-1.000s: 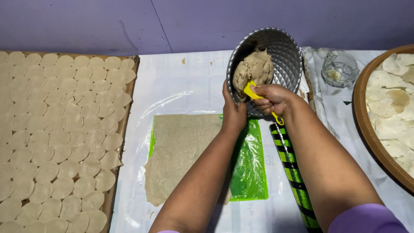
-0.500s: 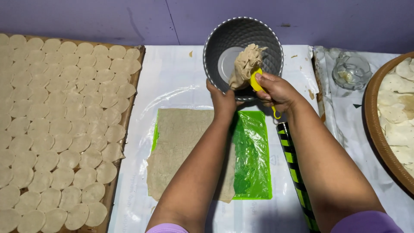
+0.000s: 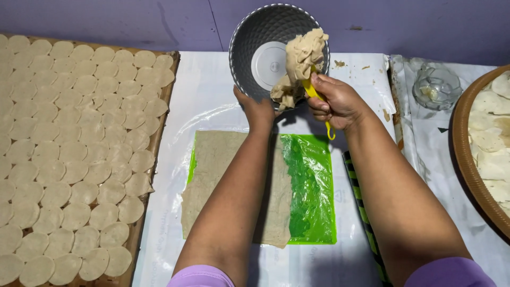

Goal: Rolling out dough and cutting it into small circular shapes using a cutter.

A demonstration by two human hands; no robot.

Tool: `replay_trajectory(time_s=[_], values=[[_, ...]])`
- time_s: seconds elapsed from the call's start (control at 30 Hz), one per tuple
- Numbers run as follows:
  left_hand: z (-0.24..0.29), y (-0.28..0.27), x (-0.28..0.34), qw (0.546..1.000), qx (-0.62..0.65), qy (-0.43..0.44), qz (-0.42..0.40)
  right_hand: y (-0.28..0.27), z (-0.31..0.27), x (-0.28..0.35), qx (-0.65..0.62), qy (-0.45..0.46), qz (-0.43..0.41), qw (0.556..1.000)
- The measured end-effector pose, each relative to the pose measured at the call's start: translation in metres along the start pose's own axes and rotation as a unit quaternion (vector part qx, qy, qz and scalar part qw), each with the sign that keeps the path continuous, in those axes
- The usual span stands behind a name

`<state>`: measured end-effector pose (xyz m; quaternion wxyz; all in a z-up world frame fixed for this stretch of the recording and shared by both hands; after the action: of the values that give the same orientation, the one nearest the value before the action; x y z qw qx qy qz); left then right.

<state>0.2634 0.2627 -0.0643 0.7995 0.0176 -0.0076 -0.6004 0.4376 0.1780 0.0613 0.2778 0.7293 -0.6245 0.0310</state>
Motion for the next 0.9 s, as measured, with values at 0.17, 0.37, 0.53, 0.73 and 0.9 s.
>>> replay_trajectory(time_s=[0.17,0.37,0.53,0.73,0.9], values=[[0.012,-0.019,0.004,0.999,-0.01,0.041,0.01,0.006,-0.019,0.016,0.013,-0.012,-0.009,1.0],[0.058,-0.056,0.036,0.972,0.132,-0.194,-0.009,-0.023,0.008,0.058,0.074,0.049,0.007,0.996],[0.056,-0.066,0.026,0.962,0.142,-0.23,-0.036,-0.036,0.064,0.097,0.269,0.117,0.103,0.95],[0.06,-0.057,0.034,0.96,0.15,-0.231,-0.054,0.019,0.13,0.124,0.656,0.086,0.236,0.712],[0.047,-0.057,0.044,0.952,0.2,-0.231,-0.024,0.041,0.104,0.139,0.764,0.14,0.216,0.591]])
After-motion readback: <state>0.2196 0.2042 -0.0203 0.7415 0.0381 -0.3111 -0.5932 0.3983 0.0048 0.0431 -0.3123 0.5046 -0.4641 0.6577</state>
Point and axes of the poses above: each hand's wrist, its own x-axis away from the middle knuckle, its own y-axis out of the palm, z = x × y, the point moved 6 cm from there along -x, towards the middle knuckle, and after that the axes turned 4 degrees about y, right-handed, at the moved point
